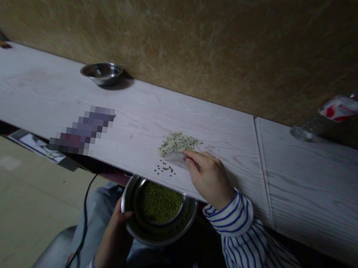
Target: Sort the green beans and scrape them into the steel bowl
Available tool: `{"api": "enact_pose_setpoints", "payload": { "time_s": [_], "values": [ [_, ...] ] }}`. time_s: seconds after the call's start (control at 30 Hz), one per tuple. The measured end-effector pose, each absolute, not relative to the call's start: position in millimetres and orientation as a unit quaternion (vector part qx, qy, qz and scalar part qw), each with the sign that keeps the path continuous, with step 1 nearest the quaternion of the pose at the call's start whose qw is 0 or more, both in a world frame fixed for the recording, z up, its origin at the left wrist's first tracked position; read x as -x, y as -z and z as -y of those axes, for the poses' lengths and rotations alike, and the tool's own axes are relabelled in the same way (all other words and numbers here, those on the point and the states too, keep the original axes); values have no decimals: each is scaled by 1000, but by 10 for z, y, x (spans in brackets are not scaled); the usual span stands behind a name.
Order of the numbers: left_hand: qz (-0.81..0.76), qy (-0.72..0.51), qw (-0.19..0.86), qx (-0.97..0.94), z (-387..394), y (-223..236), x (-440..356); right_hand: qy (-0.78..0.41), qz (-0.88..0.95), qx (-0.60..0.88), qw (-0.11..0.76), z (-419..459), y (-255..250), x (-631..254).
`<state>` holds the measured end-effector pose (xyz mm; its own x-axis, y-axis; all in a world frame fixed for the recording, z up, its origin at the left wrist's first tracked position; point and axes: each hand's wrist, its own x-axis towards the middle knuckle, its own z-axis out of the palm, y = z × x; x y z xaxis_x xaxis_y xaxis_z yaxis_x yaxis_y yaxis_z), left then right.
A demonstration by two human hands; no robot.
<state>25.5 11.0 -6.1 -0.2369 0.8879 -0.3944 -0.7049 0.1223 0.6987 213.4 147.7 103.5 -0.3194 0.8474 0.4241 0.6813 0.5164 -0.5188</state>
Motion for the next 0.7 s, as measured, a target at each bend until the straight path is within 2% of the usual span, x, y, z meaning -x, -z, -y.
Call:
{"api": "enact_pose_setpoints", "payload": {
  "time_s": [0.7],
  "values": [
    [-453, -652, 595, -122, -97, 57, -253, -109, 806, 477, 333, -1516, -1035, -2062]
  ]
}}
